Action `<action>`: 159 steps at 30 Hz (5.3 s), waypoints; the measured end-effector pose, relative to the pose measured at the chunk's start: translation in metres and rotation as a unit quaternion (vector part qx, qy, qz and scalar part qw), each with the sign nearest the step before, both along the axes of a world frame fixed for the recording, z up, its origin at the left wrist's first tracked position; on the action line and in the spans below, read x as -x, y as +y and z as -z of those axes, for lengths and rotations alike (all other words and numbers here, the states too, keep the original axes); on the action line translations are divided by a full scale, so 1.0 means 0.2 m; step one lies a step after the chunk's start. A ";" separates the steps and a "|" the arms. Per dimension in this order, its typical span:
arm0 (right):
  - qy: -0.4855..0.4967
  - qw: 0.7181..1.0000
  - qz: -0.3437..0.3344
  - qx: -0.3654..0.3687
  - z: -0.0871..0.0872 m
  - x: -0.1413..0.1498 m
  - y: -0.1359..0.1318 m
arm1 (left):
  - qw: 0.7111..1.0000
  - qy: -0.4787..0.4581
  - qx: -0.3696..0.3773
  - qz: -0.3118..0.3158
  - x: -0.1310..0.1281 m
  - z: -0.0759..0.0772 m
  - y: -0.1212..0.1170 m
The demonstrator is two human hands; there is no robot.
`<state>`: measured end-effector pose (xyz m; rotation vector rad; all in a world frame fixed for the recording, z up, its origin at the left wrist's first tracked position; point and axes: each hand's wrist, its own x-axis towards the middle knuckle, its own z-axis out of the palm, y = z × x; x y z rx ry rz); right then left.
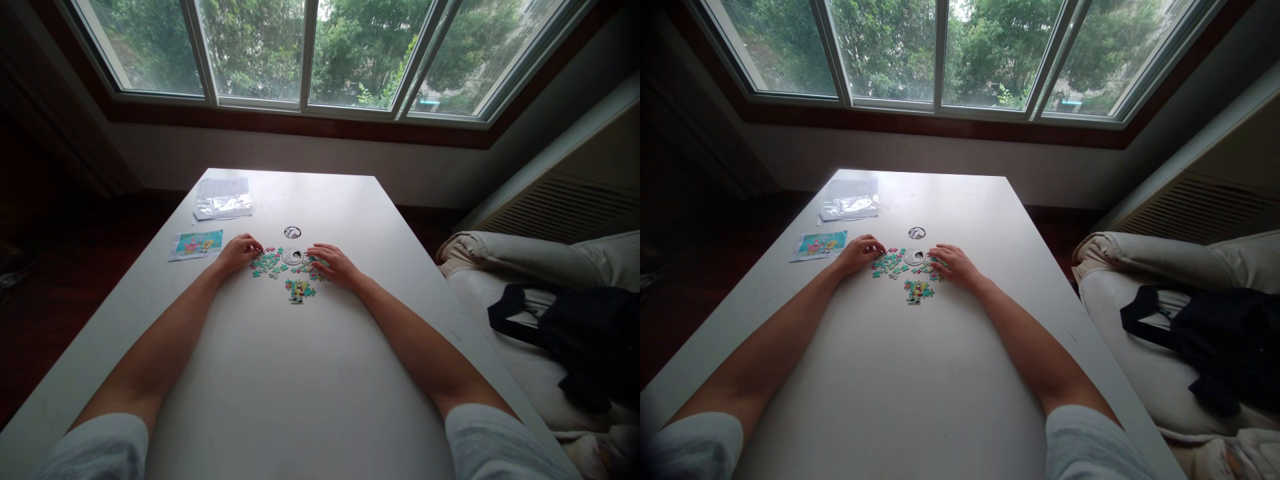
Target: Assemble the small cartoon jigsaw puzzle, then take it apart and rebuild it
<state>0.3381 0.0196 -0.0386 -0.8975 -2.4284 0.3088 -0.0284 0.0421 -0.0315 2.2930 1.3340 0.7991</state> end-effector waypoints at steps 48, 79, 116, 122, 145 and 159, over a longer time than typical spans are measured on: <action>0.038 0.999 0.007 0.008 -0.01 0.01 0.00 | 0.985 0.088 0.021 -0.148 -0.02 0.01 0.02; 0.026 1.000 0.012 0.006 0.00 0.01 0.00 | 0.966 0.122 0.212 0.081 -0.47 -0.26 -0.37; 0.073 0.996 0.055 -0.005 0.01 0.00 0.01 | 0.959 0.149 0.057 0.236 -0.44 -0.32 -0.39; 0.074 0.996 0.055 -0.003 0.02 0.00 0.01 | 0.952 0.225 0.077 0.191 -0.44 -0.32 -0.41; -0.112 0.990 -0.075 -0.035 -0.11 0.16 -0.17 | 0.950 0.291 0.044 0.103 -0.46 -0.30 -0.43; -0.115 0.991 -0.070 -0.018 -0.11 0.16 -0.17 | 0.955 0.268 0.046 0.117 -0.44 -0.29 -0.42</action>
